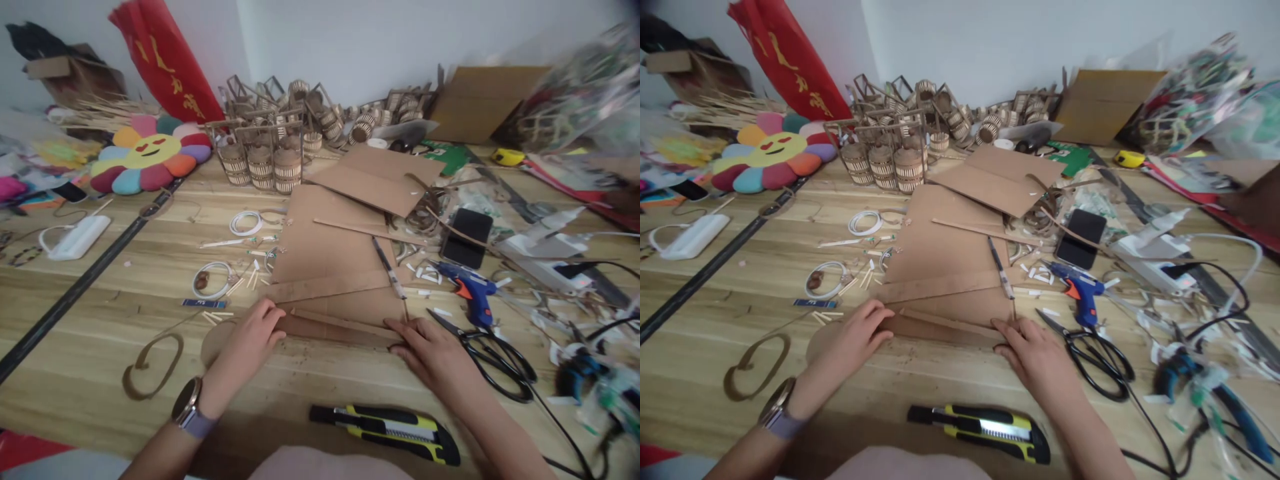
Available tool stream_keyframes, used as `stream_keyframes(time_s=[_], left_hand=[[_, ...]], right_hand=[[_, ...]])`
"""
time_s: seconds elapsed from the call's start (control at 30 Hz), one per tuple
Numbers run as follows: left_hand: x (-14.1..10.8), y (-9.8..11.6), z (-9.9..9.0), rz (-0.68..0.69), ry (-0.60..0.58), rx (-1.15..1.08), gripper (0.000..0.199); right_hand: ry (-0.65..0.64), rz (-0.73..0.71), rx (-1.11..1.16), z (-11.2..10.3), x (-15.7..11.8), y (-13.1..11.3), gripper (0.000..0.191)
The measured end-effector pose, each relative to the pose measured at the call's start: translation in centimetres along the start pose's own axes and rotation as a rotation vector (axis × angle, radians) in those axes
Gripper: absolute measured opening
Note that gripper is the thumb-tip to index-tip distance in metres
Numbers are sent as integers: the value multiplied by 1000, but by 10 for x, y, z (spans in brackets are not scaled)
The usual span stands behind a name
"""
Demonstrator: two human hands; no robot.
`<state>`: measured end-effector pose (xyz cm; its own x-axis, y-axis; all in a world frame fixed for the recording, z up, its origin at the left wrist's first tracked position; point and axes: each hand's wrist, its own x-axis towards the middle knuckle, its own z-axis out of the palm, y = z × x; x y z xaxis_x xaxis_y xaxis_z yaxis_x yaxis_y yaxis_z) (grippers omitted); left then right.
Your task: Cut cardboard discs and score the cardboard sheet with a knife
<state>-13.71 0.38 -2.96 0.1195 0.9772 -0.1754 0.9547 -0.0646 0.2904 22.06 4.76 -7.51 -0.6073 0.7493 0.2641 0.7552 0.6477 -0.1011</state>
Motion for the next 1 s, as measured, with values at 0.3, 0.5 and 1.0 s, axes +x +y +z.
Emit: stream_keyframes(time_s=[0.3, 0.5, 1.0], left_hand=[[-1, 11, -5, 125, 107, 78, 11], [10, 6, 10, 246, 350, 106, 42], [81, -33, 5, -304, 293, -676, 46]], right_hand=[[10, 51, 94, -8, 17, -5, 34], [271, 219, 39, -16, 36, -5, 40], [95, 727, 435, 8, 53, 3, 42]])
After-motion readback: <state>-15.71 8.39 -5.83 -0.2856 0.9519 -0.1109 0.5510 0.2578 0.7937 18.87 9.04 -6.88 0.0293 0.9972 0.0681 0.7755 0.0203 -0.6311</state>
